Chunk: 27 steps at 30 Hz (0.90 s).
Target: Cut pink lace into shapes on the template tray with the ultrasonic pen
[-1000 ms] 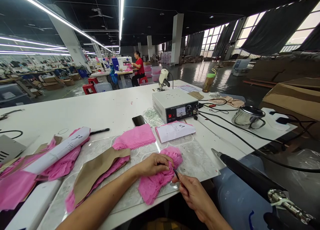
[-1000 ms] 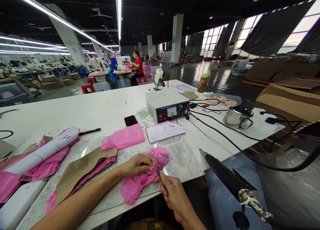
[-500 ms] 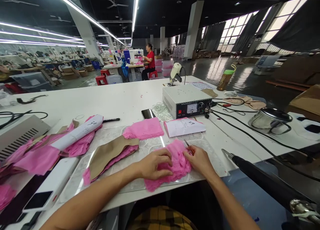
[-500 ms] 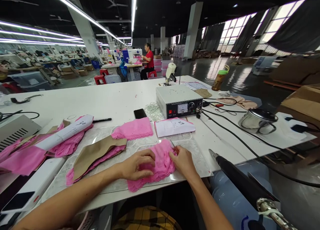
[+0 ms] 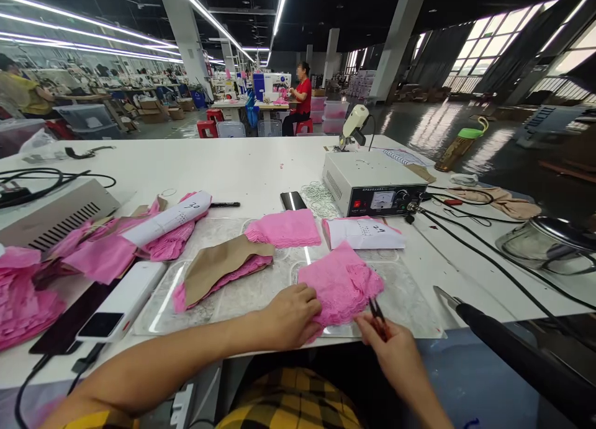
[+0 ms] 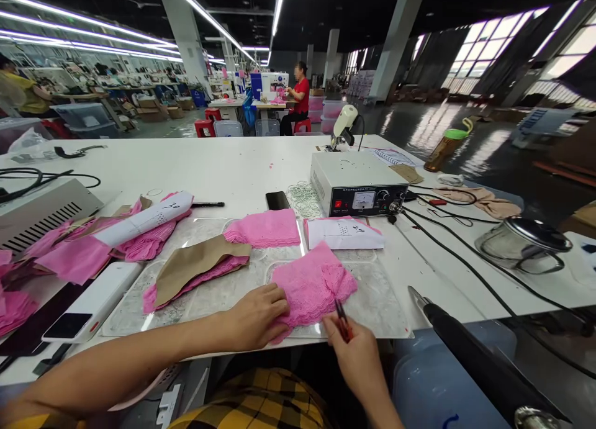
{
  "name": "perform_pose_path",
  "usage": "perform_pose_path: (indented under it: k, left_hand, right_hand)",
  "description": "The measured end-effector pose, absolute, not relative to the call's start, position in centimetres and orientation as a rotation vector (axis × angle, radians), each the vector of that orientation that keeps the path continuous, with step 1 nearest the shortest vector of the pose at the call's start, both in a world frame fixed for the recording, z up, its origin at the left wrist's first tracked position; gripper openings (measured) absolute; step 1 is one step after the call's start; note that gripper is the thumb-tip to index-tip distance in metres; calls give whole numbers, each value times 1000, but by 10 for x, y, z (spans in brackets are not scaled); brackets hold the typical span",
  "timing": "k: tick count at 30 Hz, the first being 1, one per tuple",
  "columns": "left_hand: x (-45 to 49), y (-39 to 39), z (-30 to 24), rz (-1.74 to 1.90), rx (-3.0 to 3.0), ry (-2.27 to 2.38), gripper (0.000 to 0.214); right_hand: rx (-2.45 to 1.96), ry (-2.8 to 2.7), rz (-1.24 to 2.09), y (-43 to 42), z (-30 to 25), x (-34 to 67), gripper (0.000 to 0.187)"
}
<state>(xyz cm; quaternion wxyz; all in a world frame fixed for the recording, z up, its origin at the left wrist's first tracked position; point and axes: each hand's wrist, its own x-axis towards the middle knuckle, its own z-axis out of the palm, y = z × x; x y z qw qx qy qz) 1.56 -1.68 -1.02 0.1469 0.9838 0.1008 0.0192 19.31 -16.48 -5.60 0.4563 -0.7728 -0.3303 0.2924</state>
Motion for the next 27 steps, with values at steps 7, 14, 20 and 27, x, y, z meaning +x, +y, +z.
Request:
perform_pose_path:
  k: [7,14,20,27]
  left_hand:
    - [22,-7,-4,42,2525,394,15]
    - [25,-2,-1,18,2435,410,16]
    - [24,-10,7,-12,2533,390,23]
    - [29,-7,5,8,2587,326,13]
  right_hand:
    - [-1859,-931,851,-161,-53,150,57]
    - [-1821,-925,760,-137,-43,142,47]
    - [-1743,-894,842,-133,-43,147,44]
    - [-1700,-933,802,-135,-43,150,39]
